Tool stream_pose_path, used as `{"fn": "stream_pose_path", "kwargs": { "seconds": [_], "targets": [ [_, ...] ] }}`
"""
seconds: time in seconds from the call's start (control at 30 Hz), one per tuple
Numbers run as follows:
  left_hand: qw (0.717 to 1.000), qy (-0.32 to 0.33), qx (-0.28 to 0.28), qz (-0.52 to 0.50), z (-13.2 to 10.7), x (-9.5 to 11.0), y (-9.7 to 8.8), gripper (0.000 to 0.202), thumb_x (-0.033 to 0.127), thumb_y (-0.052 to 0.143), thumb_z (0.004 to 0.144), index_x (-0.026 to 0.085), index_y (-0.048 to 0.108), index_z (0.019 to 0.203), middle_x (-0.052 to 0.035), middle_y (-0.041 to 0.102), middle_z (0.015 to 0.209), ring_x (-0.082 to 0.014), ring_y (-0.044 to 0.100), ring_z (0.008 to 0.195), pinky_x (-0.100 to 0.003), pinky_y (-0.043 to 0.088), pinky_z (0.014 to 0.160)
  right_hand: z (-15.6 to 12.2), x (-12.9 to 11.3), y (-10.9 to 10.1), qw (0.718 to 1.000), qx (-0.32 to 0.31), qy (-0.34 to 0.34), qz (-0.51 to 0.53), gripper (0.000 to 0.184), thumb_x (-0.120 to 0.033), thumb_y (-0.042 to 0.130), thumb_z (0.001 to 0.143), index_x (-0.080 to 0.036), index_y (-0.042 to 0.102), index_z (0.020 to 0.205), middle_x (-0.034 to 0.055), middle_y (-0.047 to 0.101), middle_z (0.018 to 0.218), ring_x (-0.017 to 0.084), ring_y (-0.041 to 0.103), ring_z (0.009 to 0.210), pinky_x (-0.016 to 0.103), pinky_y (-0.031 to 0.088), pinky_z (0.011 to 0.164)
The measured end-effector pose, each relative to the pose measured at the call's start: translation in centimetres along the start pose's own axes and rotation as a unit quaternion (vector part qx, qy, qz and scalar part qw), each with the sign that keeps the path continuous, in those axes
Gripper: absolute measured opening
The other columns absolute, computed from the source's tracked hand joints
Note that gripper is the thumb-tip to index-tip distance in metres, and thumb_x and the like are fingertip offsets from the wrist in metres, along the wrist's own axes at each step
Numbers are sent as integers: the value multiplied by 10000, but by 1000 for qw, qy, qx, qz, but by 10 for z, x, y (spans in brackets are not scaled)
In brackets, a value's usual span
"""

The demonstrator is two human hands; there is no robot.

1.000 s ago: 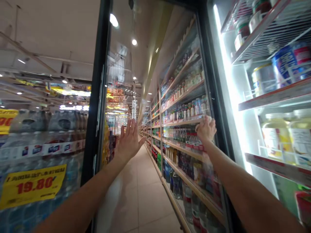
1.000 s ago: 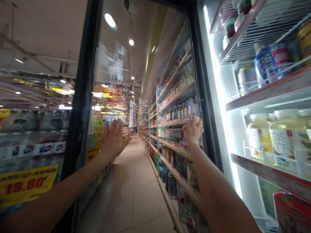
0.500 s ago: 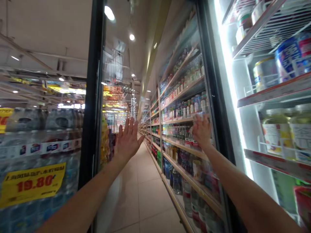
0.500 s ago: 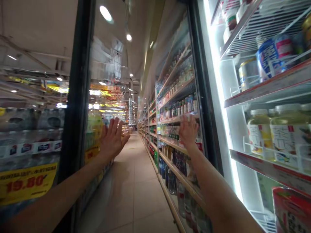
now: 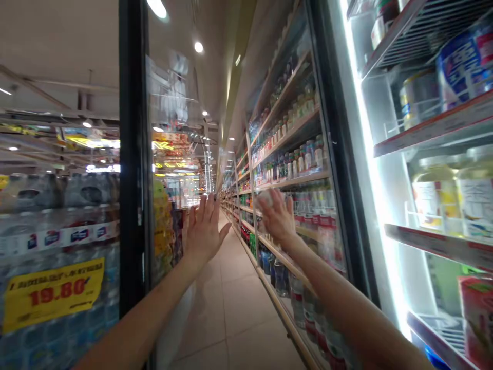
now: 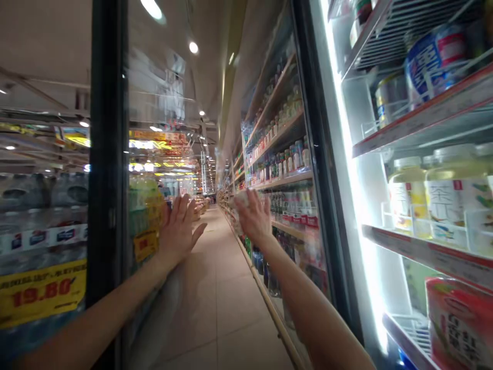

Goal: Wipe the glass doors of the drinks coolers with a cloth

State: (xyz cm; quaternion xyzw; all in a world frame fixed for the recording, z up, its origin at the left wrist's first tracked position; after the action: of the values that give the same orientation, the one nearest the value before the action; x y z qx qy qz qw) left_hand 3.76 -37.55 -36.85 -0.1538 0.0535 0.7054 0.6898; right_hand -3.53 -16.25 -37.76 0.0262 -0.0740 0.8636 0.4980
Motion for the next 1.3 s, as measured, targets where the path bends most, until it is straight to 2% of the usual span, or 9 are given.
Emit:
{"fn": "stream_pose_path", "kwargs": {
  "seconds": [0.17, 0.37, 0.43, 0.67, 0.73, 0.9, 0.97, 1.2, 1.3],
  "targets": [
    [1000, -13, 1, 0, -6, 4, 0, 676, 448, 381, 883, 164, 113, 1436, -131, 243, 1466, -264, 166, 1375, -495, 120, 1111, -7, 61, -9, 950, 84, 299, -16, 473, -288, 323, 895, -183, 376, 1354, 205, 263, 1430, 353, 234, 1328, 652, 239, 968],
    [1000, -12, 5, -4, -9, 6, -1, 661, 455, 359, 892, 174, 110, 1437, -131, 246, 1467, -265, 169, 1374, -500, 139, 1103, -4, -36, 6, 999, -2, -45, 24, 454, -251, 463, 848, -333, 438, 1294, 69, 284, 1452, 267, 197, 1357, 557, 179, 1061],
    [1000, -10, -2, 1, -12, 5, -1, 671, 454, 374, 888, 176, 107, 1437, -131, 241, 1469, -270, 157, 1376, -507, 136, 1102, -7, -36, 5, 996, -25, -84, 21, 462, -251, 484, 841, -361, 437, 1287, 48, 296, 1451, 247, 213, 1353, 541, 165, 1072],
    [1000, -12, -9, 11, -22, 10, 1, 693, 438, 385, 888, 187, 49, 1440, -117, 235, 1472, -259, 153, 1378, -505, 111, 1111, -27, 79, -15, 951, 49, 302, -38, 481, -313, 298, 905, -195, 351, 1368, 192, 249, 1445, 330, 263, 1322, 629, 240, 986],
    [1000, -8, -7, 17, -24, 14, 1, 671, 419, 379, 893, 179, 72, 1439, -121, 255, 1464, -255, 156, 1377, -509, 97, 1112, -30, 64, -11, 957, 54, 285, -29, 481, -307, 299, 901, -181, 370, 1360, 198, 243, 1446, 338, 252, 1325, 618, 243, 990],
    [999, 35, -5, 22, -34, 28, 4, 621, 383, 382, 896, 149, 161, 1427, -138, 313, 1434, -230, 166, 1375, -489, 70, 1121, -44, -37, 9, 1000, 5, -24, 19, 442, -252, 463, 838, -320, 466, 1275, 76, 298, 1450, 267, 203, 1357, 532, 184, 1066],
    [999, 26, -10, 20, -37, 30, 4, 610, 385, 389, 893, 148, 192, 1419, -138, 306, 1436, -232, 162, 1376, -490, 69, 1121, -55, -44, 10, 997, -4, -75, 21, 417, -248, 492, 829, -358, 496, 1232, 46, 346, 1426, 243, 226, 1351, 512, 169, 1077],
    [999, -4, -34, 3, -47, 37, 5, 611, 391, 411, 882, 138, 231, 1408, -137, 288, 1445, -247, 200, 1367, -486, 62, 1120, -81, 64, -6, 951, 79, 297, -34, 480, -308, 309, 897, -224, 357, 1367, 177, 273, 1436, 323, 263, 1322, 625, 251, 979],
    [1000, 3, -30, -2, -57, 43, 6, 637, 417, 421, 874, 138, 220, 1411, -142, 319, 1431, -252, 221, 1361, -495, 67, 1115, -83, 38, -1, 965, 93, 246, -27, 480, -282, 324, 890, -216, 362, 1364, 174, 245, 1448, 324, 231, 1334, 608, 256, 985]
  ]
}}
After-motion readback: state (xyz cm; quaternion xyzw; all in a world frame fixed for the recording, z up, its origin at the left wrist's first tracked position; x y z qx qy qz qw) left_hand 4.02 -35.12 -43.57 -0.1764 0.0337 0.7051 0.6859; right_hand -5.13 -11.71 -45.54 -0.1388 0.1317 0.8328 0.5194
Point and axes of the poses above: each hand's wrist, its own z-axis towards the middle knuckle, its own y-axis out of the palm, x = y × z, the point moved 1 cm from there along z, towards the middle knuckle
